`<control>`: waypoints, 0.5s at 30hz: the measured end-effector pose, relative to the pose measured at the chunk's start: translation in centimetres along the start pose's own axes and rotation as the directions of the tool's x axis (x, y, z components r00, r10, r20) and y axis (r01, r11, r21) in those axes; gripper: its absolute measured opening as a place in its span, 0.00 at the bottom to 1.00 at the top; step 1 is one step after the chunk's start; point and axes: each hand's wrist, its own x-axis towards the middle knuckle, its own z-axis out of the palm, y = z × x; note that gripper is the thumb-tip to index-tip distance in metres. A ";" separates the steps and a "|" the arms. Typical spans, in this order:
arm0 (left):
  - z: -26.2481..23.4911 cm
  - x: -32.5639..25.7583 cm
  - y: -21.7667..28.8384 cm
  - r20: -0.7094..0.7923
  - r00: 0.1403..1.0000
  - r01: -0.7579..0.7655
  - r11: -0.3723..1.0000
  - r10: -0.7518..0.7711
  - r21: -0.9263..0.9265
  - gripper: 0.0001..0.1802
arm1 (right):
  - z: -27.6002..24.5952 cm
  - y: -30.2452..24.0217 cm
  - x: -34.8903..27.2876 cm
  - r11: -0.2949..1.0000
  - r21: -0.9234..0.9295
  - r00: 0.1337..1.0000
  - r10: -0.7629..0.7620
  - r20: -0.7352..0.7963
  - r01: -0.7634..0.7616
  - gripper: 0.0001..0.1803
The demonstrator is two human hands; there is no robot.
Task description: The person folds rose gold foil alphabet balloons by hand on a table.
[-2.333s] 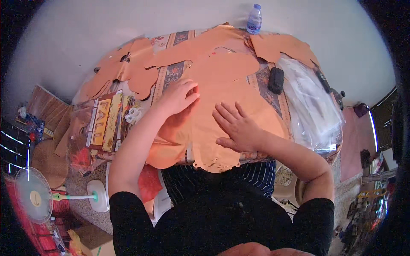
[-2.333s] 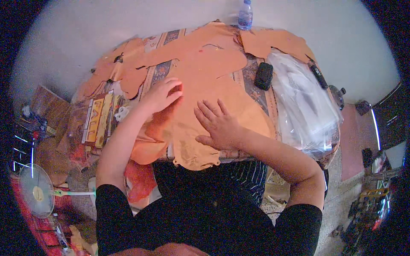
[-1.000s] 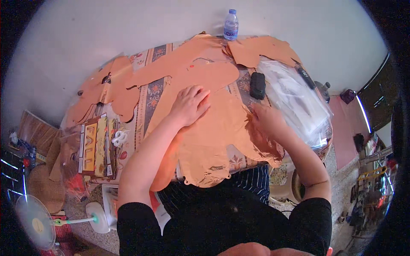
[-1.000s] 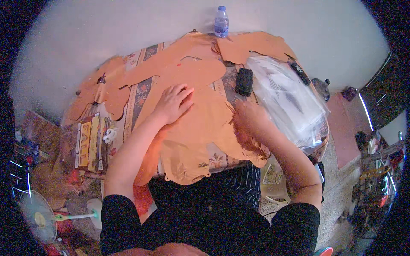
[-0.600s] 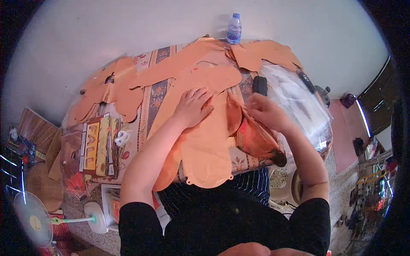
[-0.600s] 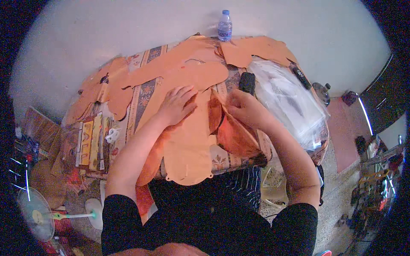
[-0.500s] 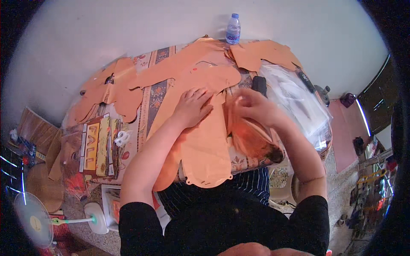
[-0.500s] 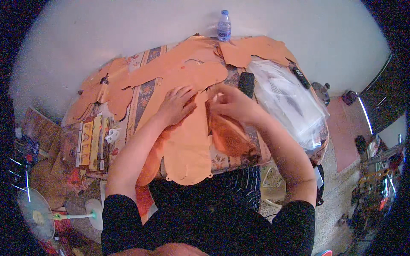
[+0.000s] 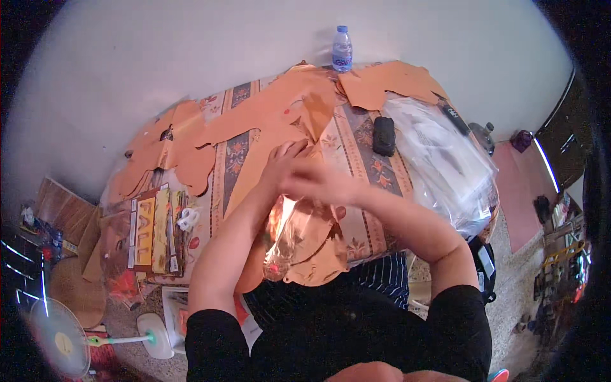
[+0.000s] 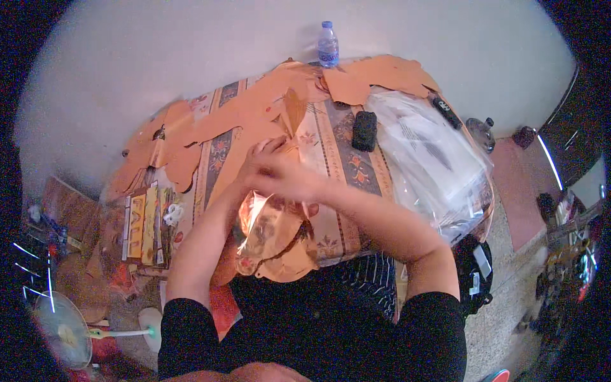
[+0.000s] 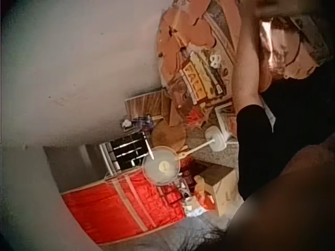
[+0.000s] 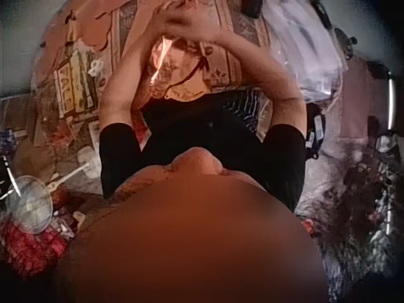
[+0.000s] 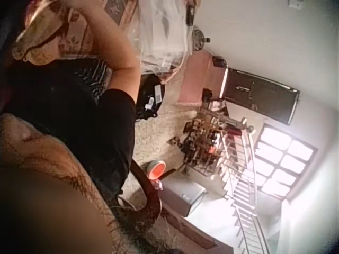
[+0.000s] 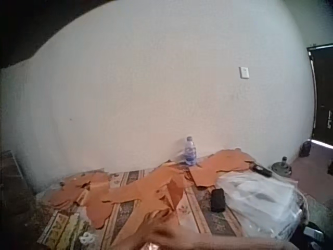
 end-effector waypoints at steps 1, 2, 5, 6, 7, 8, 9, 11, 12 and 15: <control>0.1 0.1 0.3 0.035 0.997 0.068 0.997 -0.070 0.044 0.34 | -1.5 0.2 -0.4 0.995 -0.102 0.997 0.012 -0.070 -0.019 0.14; -0.2 0.1 0.7 0.033 0.997 0.074 0.996 -0.076 0.046 0.34 | -3.0 1.2 -0.7 0.979 -0.197 0.990 0.019 -0.141 -0.047 0.14; -1.7 0.8 2.5 0.063 0.991 0.105 0.984 -0.115 0.143 0.28 | -5.5 5.7 -1.5 0.674 -0.724 0.970 -0.043 -0.240 -0.150 0.17; -1.7 0.6 2.4 0.063 0.991 0.109 0.983 -0.119 0.147 0.28 | -5.3 7.1 -0.9 0.675 -0.723 0.971 -0.045 -0.237 -0.145 0.17; -1.6 0.4 2.1 0.059 0.987 0.137 0.981 -0.146 0.138 0.27 | -5.1 8.3 -0.1 0.671 -0.733 0.945 -0.157 -0.288 -0.112 0.19; -1.6 0.8 2.2 0.058 0.985 0.155 0.980 -0.163 0.123 0.27 | -5.1 9.3 0.4 0.660 -0.745 0.902 -0.263 -0.343 -0.091 0.22; -1.5 1.1 2.4 0.061 0.986 0.145 0.982 -0.153 0.121 0.27 | -5.0 10.3 1.1 0.658 -0.746 0.898 -0.265 -0.352 -0.099 0.22; -1.7 1.8 3.1 0.124 0.977 0.168 0.983 -0.176 0.075 0.28 | -4.2 11.4 3.1 0.746 -0.640 0.801 -0.265 -0.537 -0.181 0.29; -1.6 1.9 3.2 0.129 0.978 0.156 0.985 -0.165 0.076 0.28 | -3.7 11.4 3.9 0.747 -0.638 0.794 -0.267 -0.547 -0.188 0.29; -1.1 0.7 2.0 0.255 0.924 0.207 0.932 -0.287 0.298 0.28 | -1.0 8.5 6.2 0.803 -0.562 0.844 -0.152 -0.515 -0.198 0.32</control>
